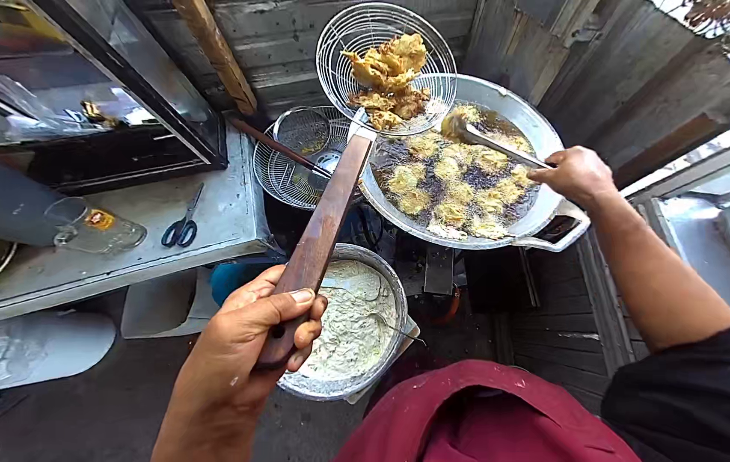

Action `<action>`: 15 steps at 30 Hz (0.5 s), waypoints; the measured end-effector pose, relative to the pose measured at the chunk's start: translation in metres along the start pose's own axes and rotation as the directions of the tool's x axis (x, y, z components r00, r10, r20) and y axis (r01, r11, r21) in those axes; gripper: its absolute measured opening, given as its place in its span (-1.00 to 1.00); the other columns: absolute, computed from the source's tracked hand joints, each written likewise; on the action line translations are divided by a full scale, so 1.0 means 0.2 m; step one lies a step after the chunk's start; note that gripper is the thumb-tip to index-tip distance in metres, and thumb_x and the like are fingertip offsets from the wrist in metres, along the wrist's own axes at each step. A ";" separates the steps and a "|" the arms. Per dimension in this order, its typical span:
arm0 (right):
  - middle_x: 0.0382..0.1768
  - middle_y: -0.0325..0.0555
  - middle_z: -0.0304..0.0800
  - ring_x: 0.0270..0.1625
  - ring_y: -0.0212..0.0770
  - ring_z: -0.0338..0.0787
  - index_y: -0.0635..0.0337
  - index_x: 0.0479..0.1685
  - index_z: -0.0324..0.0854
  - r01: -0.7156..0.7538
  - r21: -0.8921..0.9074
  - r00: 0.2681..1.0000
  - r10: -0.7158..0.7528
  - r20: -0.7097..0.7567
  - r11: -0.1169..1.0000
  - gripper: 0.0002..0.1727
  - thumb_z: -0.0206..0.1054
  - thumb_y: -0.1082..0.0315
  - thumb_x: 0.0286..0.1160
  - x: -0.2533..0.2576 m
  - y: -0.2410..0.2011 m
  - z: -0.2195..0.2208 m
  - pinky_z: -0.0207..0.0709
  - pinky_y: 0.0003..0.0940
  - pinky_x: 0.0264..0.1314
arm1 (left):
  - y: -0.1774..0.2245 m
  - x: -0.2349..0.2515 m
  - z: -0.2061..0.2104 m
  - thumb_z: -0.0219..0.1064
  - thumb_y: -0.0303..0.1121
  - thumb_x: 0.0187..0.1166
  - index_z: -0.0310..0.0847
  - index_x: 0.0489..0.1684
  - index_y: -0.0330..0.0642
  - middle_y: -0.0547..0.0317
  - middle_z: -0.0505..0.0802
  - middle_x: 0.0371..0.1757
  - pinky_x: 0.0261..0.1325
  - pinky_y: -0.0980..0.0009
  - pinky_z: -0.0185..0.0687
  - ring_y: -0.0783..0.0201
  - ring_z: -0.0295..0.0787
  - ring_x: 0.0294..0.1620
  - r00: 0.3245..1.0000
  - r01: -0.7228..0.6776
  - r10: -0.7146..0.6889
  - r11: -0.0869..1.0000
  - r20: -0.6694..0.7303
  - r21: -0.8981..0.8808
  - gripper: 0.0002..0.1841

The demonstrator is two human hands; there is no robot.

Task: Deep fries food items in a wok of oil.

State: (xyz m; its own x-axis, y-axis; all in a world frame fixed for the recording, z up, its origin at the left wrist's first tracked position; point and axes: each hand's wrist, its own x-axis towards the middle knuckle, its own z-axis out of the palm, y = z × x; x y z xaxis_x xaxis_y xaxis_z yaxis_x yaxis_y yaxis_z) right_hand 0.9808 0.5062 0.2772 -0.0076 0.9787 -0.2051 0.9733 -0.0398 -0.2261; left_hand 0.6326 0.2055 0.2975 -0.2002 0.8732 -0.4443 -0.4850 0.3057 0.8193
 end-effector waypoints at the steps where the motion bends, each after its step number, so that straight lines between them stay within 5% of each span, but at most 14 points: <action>1: 0.08 0.52 0.75 0.26 0.55 0.69 0.37 -0.06 0.75 -0.025 -0.020 0.999 0.024 -0.039 0.999 -0.48 0.41 -0.05 0.62 -0.02 0.00 -0.04 0.41 0.65 0.10 | -0.01 0.01 0.00 -0.18 -0.59 0.64 0.50 0.05 -0.19 0.17 0.72 -0.52 -0.82 0.70 0.43 0.55 0.52 -0.81 1.000 0.001 0.000 1.000 -0.018 0.016 -0.69; 6: 0.14 0.53 0.75 0.31 0.55 0.69 0.38 0.04 0.72 -0.048 -0.084 0.978 0.029 -0.204 0.995 -0.46 0.36 -0.05 0.63 -0.10 -0.14 -0.18 0.42 0.62 0.14 | -0.07 0.05 0.04 -0.11 -0.61 0.63 0.49 0.01 -0.23 0.17 0.69 -0.59 -0.82 0.68 0.41 0.51 0.52 -0.82 0.998 0.009 -0.004 0.998 -0.070 0.063 -0.74; 12: 0.16 0.47 0.76 0.32 0.50 0.71 0.34 0.12 0.71 0.106 -0.108 0.981 -0.122 -0.153 0.988 -0.45 0.37 -0.07 0.62 -0.12 -0.38 -0.18 0.44 0.57 0.19 | -0.12 0.12 0.08 -0.14 -0.61 0.69 0.45 0.03 -0.26 0.16 0.68 -0.57 -0.82 0.68 0.41 0.52 0.51 -0.81 0.995 0.080 -0.080 0.997 -0.052 0.015 -0.76; 15: 0.15 0.48 0.75 0.31 0.51 0.71 0.36 0.12 0.69 0.060 -0.115 0.981 -0.080 -0.176 0.992 -0.45 0.39 -0.05 0.59 -0.10 -0.39 -0.20 0.46 0.55 0.16 | -0.13 0.14 0.08 -0.13 -0.61 0.68 0.45 0.06 -0.28 0.14 0.67 -0.56 -0.83 0.66 0.42 0.50 0.53 -0.81 0.995 0.093 -0.093 0.996 -0.033 -0.007 -0.76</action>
State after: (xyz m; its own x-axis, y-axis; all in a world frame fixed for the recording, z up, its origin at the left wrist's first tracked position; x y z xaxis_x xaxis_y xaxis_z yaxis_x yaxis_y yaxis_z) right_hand 0.9147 0.4983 0.3363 -0.0452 0.9989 -0.0158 0.9910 0.0428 -0.1269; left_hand 0.6536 0.2281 0.2691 -0.1819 0.8280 -0.5304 -0.5071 0.3831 0.7720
